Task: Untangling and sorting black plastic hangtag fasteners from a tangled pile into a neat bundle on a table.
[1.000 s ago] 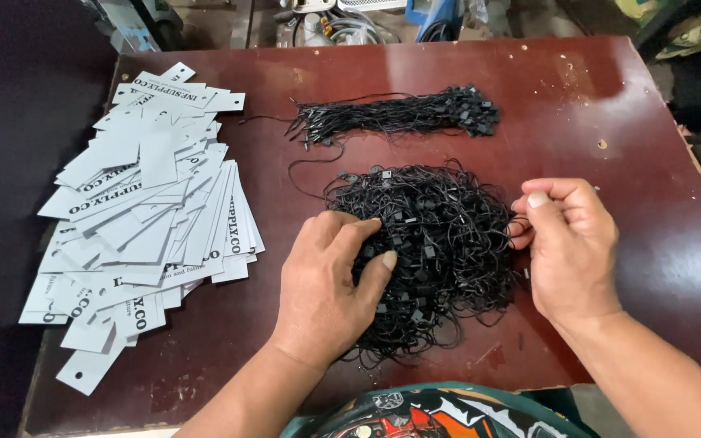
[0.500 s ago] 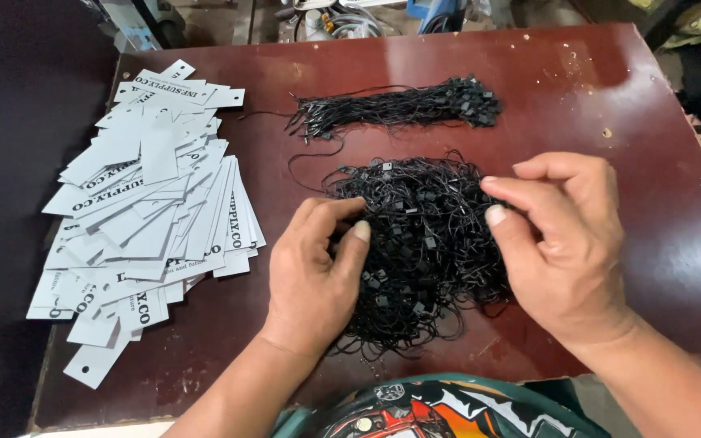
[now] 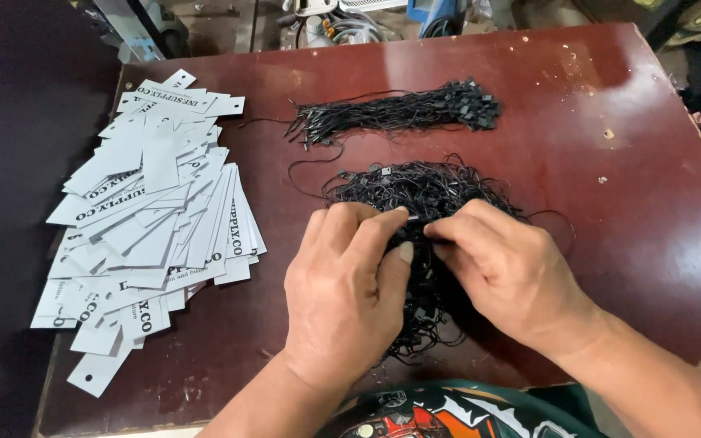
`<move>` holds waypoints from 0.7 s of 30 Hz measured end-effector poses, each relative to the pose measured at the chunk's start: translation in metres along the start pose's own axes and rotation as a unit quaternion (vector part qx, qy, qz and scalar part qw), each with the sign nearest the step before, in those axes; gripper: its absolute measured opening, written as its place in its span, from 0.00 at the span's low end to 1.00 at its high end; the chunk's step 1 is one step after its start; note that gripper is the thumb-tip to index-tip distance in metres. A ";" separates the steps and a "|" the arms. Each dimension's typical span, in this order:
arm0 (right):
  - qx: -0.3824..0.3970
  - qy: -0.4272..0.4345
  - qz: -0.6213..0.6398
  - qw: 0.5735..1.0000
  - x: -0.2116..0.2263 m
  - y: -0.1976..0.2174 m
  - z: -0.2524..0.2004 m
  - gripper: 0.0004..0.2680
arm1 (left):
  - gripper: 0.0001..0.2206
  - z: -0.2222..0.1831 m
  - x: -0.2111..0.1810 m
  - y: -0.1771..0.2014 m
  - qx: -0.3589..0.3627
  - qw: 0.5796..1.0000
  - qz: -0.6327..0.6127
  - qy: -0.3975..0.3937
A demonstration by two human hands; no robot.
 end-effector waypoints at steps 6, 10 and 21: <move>0.051 -0.139 -0.004 0.989 -0.013 0.033 0.016 0.03 | 0.16 0.026 -0.033 0.013 -0.009 0.997 0.052 -0.065; 0.158 -0.325 -0.087 0.928 -0.034 0.039 0.021 0.06 | 0.24 0.029 -0.032 -0.013 0.058 0.990 -0.129 -0.027; 0.074 -0.258 0.239 0.933 -0.055 0.070 0.038 0.10 | 0.08 0.030 0.001 -0.050 0.144 0.977 -0.149 0.050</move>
Point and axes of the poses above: each hand's wrist, its own z-axis towards the middle knuckle, its own y-axis out of the back of the hand, x = y × z, the point moved 8 cm from there along z, towards the middle knuckle, and after that the axes turned 7 degrees about -y, right-handed, at the moved point
